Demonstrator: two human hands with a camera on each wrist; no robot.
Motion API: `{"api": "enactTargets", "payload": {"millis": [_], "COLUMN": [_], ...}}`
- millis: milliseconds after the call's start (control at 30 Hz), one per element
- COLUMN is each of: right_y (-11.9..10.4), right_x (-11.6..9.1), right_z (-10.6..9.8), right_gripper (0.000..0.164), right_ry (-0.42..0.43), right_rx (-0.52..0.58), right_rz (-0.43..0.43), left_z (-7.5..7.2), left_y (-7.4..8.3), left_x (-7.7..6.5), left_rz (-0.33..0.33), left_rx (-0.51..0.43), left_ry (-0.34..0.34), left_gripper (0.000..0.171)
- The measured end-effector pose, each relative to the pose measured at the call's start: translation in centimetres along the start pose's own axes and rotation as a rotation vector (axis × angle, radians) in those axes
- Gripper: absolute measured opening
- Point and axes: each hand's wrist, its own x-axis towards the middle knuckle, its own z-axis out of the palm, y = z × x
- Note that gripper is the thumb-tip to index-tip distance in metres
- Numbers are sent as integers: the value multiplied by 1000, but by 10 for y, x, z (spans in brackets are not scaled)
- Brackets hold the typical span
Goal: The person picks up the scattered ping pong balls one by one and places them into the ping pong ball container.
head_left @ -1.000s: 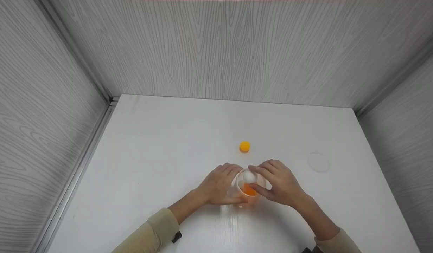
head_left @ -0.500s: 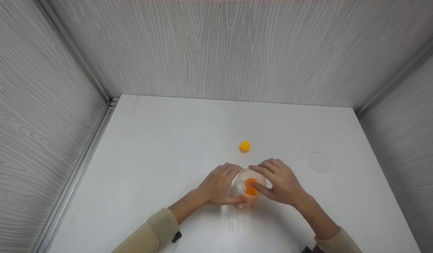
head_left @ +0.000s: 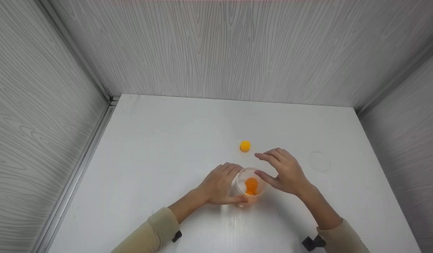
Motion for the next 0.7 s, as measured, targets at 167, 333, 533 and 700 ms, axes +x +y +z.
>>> {"api": "enactTargets", "payload": {"millis": [167,333,533,700], "right_y": [8,14,27,38], "right_x": [2,2,0,-3], "right_z": [2,7,17,27], "right_gripper": [48,52,50,48], "right_ry": [-16,-13,24,51], "right_rx": [26,40,38,64], "right_rz": [34,67,83,96], "left_z": [0,0,-1,-2], "left_y": [0,0,1,2], "left_x": [0,0,-1,-1], "left_rz": [-1,2,-13,-16], "left_rx": [-4,1,-3,3], "left_ry": [3,9,-5,4], "left_gripper": [86,85,86,86]}}
